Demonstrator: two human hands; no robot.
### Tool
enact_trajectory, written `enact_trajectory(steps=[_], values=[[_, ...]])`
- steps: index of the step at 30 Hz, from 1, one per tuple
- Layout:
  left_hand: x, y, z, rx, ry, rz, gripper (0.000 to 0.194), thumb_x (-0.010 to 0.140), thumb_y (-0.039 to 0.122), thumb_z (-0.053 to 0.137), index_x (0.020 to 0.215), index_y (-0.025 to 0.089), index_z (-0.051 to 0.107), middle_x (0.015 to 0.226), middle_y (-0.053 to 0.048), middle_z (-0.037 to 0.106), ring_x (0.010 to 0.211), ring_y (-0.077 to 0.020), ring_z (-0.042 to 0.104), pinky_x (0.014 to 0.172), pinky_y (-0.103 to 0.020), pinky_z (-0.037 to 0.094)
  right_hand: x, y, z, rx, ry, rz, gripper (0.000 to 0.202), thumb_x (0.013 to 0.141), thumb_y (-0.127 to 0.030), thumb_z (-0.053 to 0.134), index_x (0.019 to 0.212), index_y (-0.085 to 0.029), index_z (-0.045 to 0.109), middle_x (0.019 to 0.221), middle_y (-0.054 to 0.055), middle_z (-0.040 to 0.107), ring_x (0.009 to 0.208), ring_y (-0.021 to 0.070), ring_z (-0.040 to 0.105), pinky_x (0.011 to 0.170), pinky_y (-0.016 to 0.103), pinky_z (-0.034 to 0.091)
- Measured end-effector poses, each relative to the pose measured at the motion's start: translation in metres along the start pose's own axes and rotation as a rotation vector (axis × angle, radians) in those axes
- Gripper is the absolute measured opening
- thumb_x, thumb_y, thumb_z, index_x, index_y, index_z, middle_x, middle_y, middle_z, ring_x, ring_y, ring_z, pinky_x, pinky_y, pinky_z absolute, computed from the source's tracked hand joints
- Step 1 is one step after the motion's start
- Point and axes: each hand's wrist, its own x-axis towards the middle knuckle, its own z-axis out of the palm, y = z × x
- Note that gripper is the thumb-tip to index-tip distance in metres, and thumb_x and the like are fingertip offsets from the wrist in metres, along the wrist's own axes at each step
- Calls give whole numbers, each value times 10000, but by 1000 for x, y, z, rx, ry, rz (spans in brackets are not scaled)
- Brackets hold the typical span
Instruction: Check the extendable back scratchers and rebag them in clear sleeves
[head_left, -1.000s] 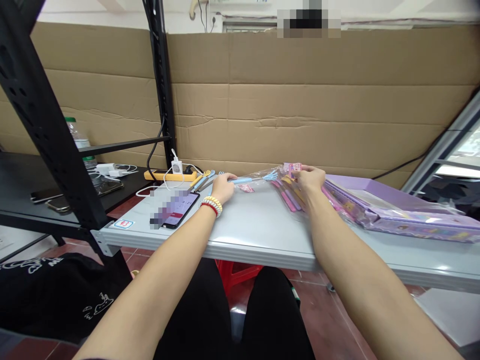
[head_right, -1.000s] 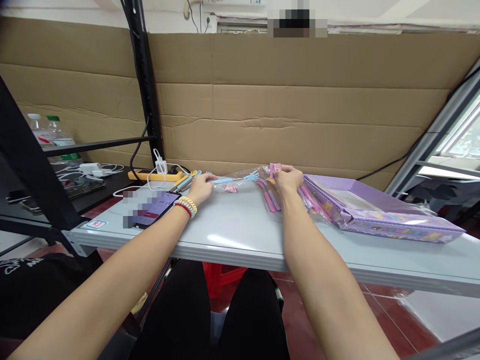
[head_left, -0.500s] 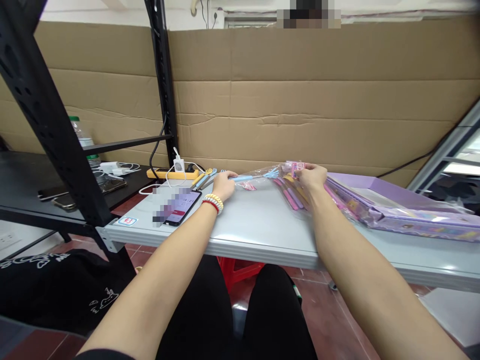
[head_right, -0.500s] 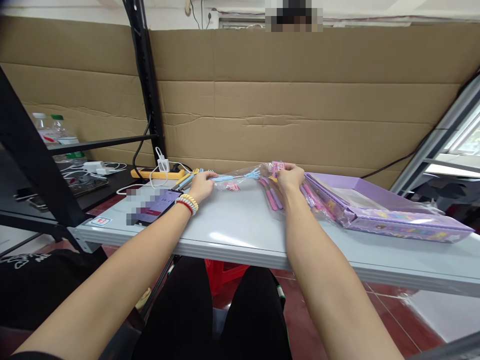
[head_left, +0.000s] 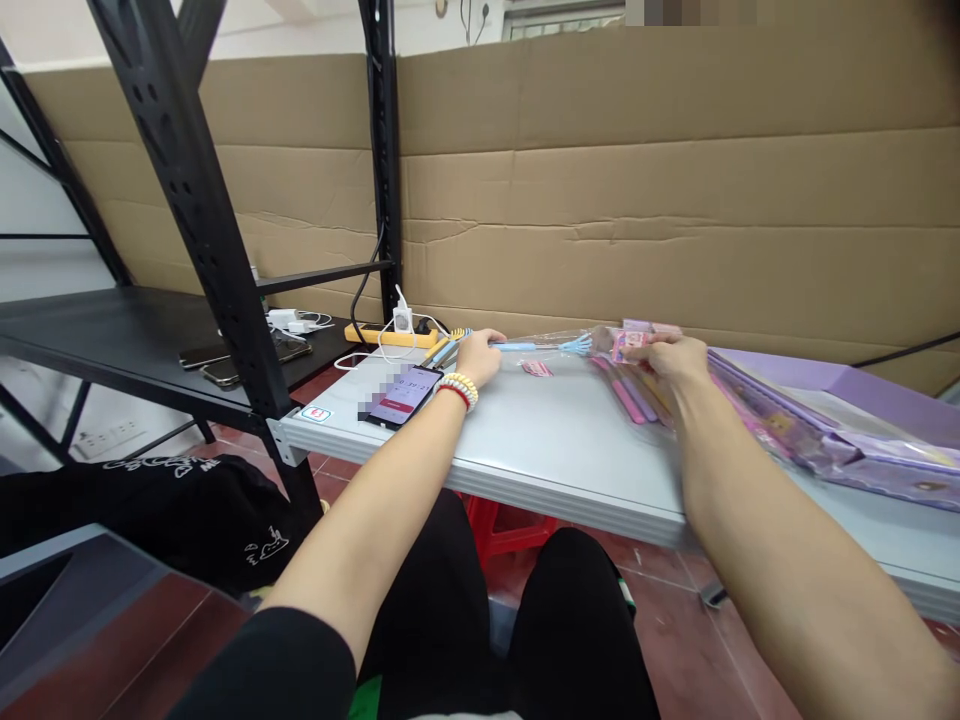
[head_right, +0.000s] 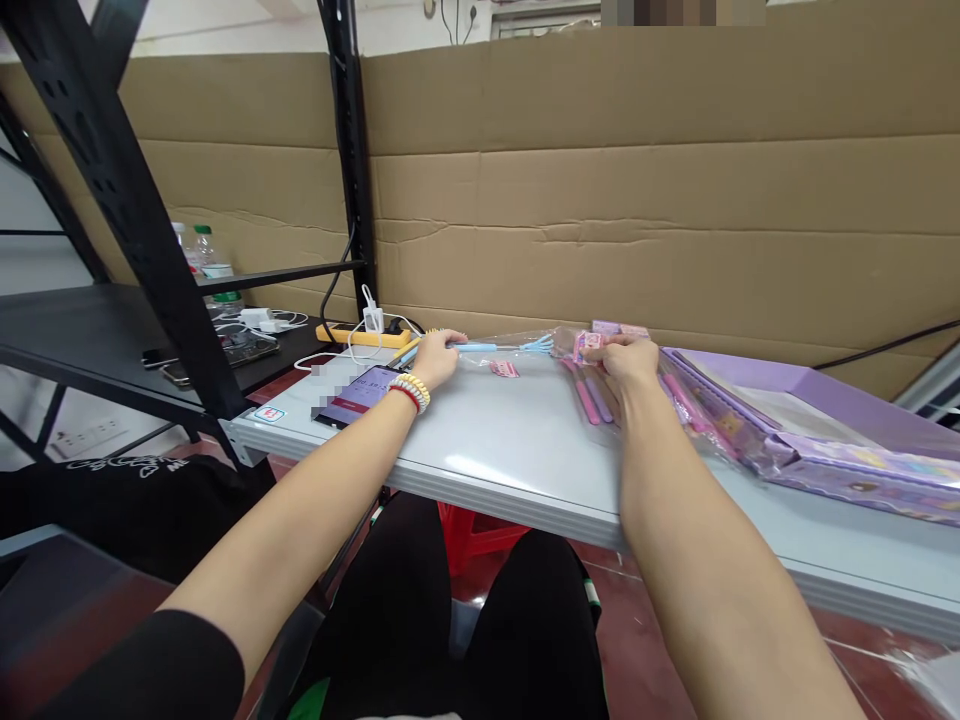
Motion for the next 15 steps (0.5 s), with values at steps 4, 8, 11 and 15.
enact_trajectory(steps=[4,8,11,15], values=[[4,-7,-1,-19,0,-17,417,705,10,491,1033,127,721,1070,-73,718,1025,-162,625,956,-243,444,-16,-17,5,75,-83,172,310,458,-115,832,545,-186,543,554,12,583,494,153,572,429,297,514],[6,-10,-1,-28,-27,-12,403,711,16,496,1030,120,719,1082,-76,715,1026,-161,627,949,-243,450,-26,-25,6,117,-191,146,304,486,-72,810,546,-188,535,560,26,589,531,164,593,491,307,531],[6,-9,-1,-37,-41,-14,409,709,10,489,1034,111,717,1090,-85,712,1022,-163,629,948,-250,453,-29,-26,6,134,-244,137,285,472,-25,783,570,-171,558,564,23,595,547,155,594,504,278,510],[5,-7,-2,-52,-43,-17,421,698,-3,479,1023,107,722,1075,-84,717,1009,-162,632,938,-244,458,-31,-25,7,101,-253,81,222,502,-49,768,587,-158,594,581,4,596,554,130,576,537,260,505]])
